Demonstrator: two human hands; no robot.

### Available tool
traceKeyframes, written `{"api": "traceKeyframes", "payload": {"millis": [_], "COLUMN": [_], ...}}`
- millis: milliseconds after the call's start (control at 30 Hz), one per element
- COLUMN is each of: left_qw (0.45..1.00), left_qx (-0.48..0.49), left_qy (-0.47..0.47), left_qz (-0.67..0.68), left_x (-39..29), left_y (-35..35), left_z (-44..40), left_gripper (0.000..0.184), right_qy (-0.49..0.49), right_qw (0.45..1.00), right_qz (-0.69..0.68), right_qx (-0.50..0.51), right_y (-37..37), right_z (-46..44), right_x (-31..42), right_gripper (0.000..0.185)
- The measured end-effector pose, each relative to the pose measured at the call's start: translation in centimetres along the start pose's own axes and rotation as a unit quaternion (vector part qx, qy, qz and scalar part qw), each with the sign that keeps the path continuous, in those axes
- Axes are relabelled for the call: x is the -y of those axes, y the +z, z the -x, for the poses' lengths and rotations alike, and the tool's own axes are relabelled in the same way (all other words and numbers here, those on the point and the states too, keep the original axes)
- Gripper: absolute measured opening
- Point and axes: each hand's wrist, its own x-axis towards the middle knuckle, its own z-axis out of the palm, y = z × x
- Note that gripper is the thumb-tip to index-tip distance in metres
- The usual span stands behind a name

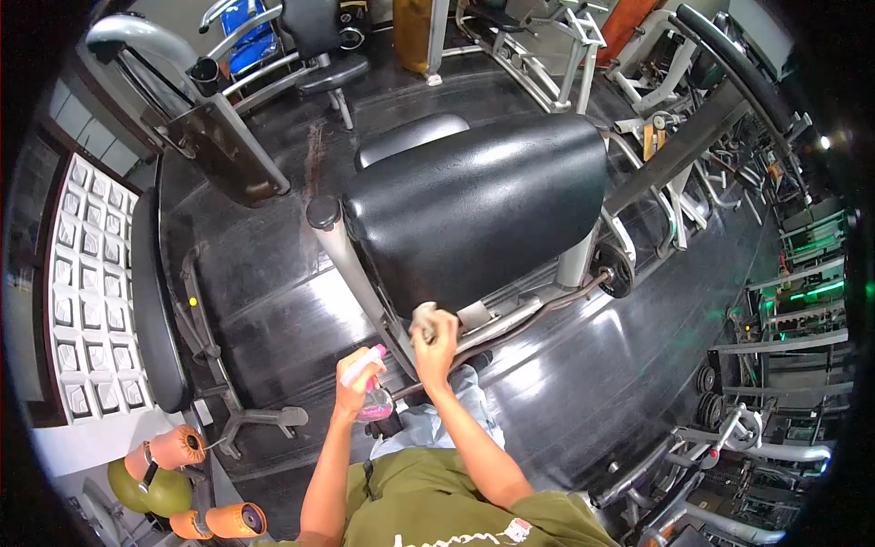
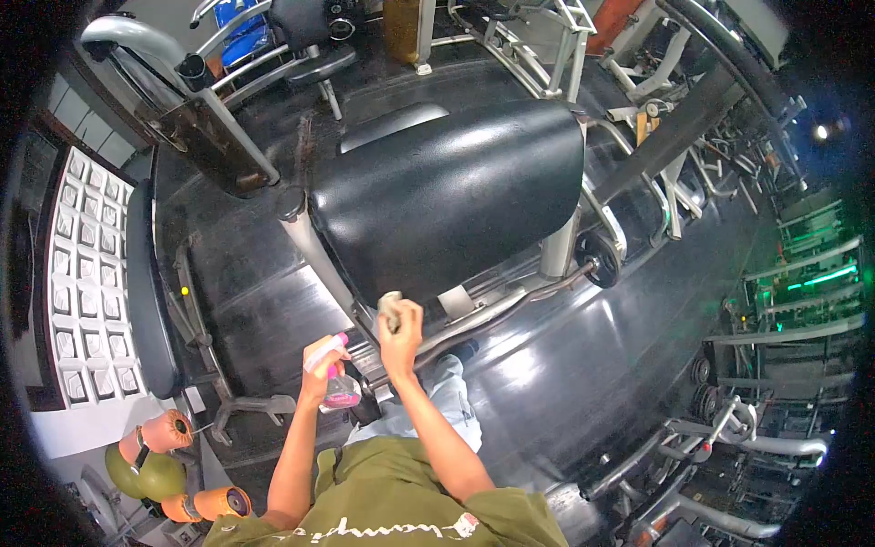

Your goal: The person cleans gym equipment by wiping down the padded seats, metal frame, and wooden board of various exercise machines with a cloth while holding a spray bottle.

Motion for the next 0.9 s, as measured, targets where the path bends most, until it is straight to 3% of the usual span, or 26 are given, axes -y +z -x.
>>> {"api": "traceKeyframes", "payload": {"millis": [67, 200, 333, 433, 533, 733, 833, 900], "left_qw": [1.000, 0.999, 0.999, 0.999, 0.999, 0.997, 0.996, 0.996], "left_qx": [0.000, -0.015, -0.016, -0.014, -0.015, -0.049, -0.062, -0.073], "left_qy": [0.009, 0.031, 0.028, 0.026, 0.020, 0.035, 0.042, 0.044], "left_qz": [0.019, 0.005, -0.006, 0.017, 0.022, 0.038, 0.038, 0.039], "left_x": [-0.1, 0.0, 0.2, 0.7, 1.0, 1.9, 2.4, 2.7], "left_y": [0.0, -0.4, -0.6, -0.9, -1.2, -1.4, -1.6, -1.8], "left_z": [-0.2, 0.1, 0.4, 0.7, 1.1, 2.3, 3.2, 3.8], "left_gripper": [0.018, 0.024, 0.024, 0.016, 0.016, 0.017, 0.019, 0.019], "right_qy": [-0.108, -0.056, -0.019, -0.067, -0.148, -0.269, -0.292, -0.390], "right_qw": [0.985, 0.989, 0.990, 0.995, 0.963, 0.930, 0.904, 0.829], "right_qz": [0.048, 0.052, 0.060, 0.073, 0.133, 0.167, 0.220, 0.305], "right_qx": [0.126, -0.125, -0.124, -0.025, 0.181, 0.185, 0.220, 0.260], "right_y": [-2.0, -2.8, -0.1, -0.1, -2.6, -1.4, -0.9, -1.8], "right_z": [-0.5, -4.7, -4.4, -1.1, 0.3, -4.0, -4.8, -4.6], "right_x": [-0.2, -1.4, -1.4, -1.6, -2.0, 3.3, 2.6, 0.4], "right_gripper": [0.031, 0.028, 0.032, 0.041, 0.047, 0.054, 0.057, 0.056]}}
